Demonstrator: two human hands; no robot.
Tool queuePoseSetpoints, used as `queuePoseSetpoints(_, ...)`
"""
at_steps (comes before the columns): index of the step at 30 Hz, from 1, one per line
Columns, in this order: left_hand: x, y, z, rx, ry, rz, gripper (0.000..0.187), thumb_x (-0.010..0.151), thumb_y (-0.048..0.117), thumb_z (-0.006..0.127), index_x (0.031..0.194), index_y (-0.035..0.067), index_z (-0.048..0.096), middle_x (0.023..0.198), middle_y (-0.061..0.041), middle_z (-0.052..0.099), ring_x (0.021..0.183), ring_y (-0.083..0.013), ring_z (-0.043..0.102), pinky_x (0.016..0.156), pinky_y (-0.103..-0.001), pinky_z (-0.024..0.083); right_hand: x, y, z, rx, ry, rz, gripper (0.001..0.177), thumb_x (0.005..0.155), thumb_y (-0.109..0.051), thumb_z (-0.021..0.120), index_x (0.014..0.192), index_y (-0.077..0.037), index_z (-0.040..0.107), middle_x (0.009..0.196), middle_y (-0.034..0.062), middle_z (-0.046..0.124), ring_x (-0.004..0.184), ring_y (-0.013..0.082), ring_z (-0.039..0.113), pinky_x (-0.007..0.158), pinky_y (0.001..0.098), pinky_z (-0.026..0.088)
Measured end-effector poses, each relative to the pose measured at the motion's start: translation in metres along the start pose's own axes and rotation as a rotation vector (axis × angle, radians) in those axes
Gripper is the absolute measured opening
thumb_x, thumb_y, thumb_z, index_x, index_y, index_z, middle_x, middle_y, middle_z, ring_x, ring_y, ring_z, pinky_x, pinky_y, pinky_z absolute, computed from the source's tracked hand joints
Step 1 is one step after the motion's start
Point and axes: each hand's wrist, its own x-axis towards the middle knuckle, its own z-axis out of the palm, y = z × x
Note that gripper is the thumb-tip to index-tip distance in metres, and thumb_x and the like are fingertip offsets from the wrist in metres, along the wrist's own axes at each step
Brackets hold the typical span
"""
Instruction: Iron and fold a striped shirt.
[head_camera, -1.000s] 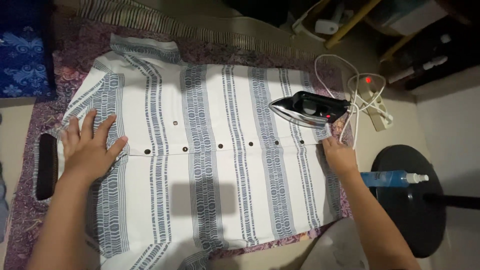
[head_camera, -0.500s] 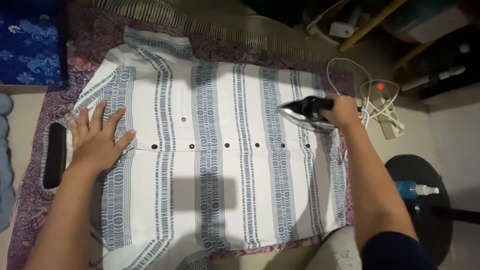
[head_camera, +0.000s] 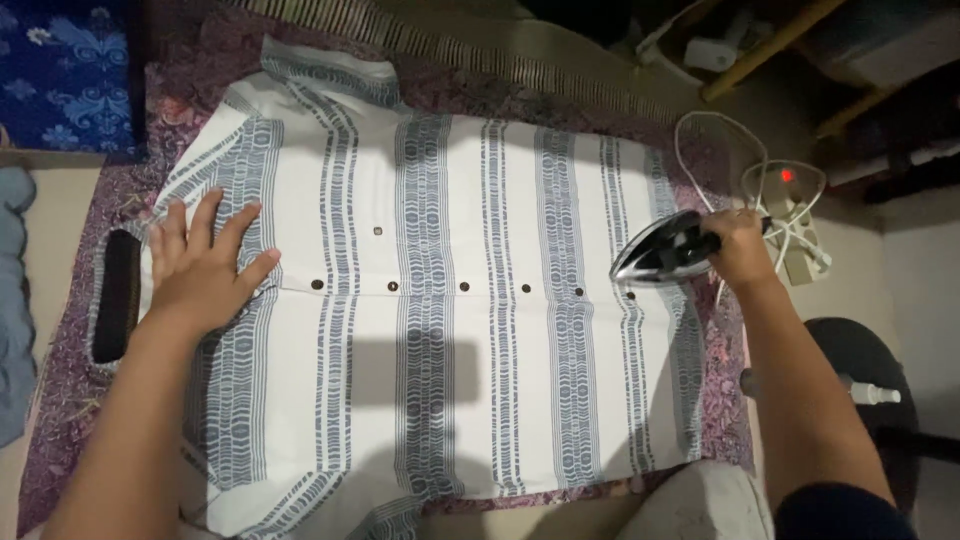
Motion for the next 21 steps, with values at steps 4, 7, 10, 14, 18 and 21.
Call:
queuePoseSetpoints(4,0.003,0.002,-0.002,0.005,-0.022,0.001,0.075,0.089,0.068,0.050,0.155,0.032,0.041,0.170,-0.010,0.017,0.155,-0.0454,0.003,0.122,-0.062,-0.003,0.018,-0.024,-0.007,-0.040,0.076,0.012,0.034,0.059,-0.003,0.082,0.092,-0.008,0.075,0.095,0.0137,0.074,0.099,0.0354,0.069,0.094,0.0510,0.046)
queuePoseSetpoints(7,0.006,-0.001,0.000,-0.001,-0.013,-0.006,0.076,0.089,0.068,0.051,0.155,0.032,0.041,0.170,-0.010,0.015,0.155,-0.0458,0.001,0.121,-0.063,-0.004,0.034,-0.079,0.004,0.141,0.075,0.064,0.029,0.070,-0.003,0.078,0.098,-0.009,0.075,0.089,0.0145,0.071,0.086,0.0317,0.068,0.085,0.0420,0.051)
queuePoseSetpoints(10,0.006,-0.001,0.002,0.001,-0.023,-0.001,0.076,0.088,0.068,0.051,0.155,0.033,0.040,0.171,-0.010,0.015,0.155,-0.0455,0.000,0.121,-0.062,-0.004,0.071,-0.188,-0.013,0.128,0.240,0.002,0.037,0.054,-0.002,0.076,0.090,-0.006,0.076,0.088,0.0141,0.074,0.084,0.0327,0.070,0.085,0.0463,0.052)
queuePoseSetpoints(14,0.004,-0.003,-0.002,0.002,-0.050,-0.016,0.077,0.089,0.069,0.052,0.156,0.033,0.039,0.171,-0.010,0.014,0.155,-0.0445,-0.001,0.122,-0.062,-0.004,0.098,-0.226,-0.014,0.176,0.260,-0.037,0.031,0.051,-0.003,0.082,0.081,-0.004,0.075,0.076,0.0142,0.071,0.076,0.0354,0.069,0.075,0.0484,0.049)
queuePoseSetpoints(18,0.011,0.000,-0.003,-0.001,-0.073,-0.035,0.078,0.088,0.070,0.052,0.156,0.034,0.038,0.171,-0.009,0.011,0.155,-0.0430,-0.004,0.122,-0.060,-0.003,0.118,-0.231,-0.019,0.157,0.257,-0.085,0.029,0.057,-0.005,0.082,0.085,-0.008,0.073,0.084,0.0137,0.069,0.081,0.0344,0.067,0.076,0.0449,0.051)
queuePoseSetpoints(21,0.008,0.000,-0.003,0.015,-0.089,-0.065,0.079,0.087,0.071,0.053,0.156,0.035,0.038,0.171,-0.008,0.009,0.155,-0.0420,-0.005,0.121,-0.059,-0.004,0.129,-0.270,-0.028,0.243,0.288,-0.212,0.035,0.046,-0.006,0.077,0.081,-0.008,0.072,0.079,0.0125,0.069,0.076,0.0339,0.068,0.073,0.0458,0.051)
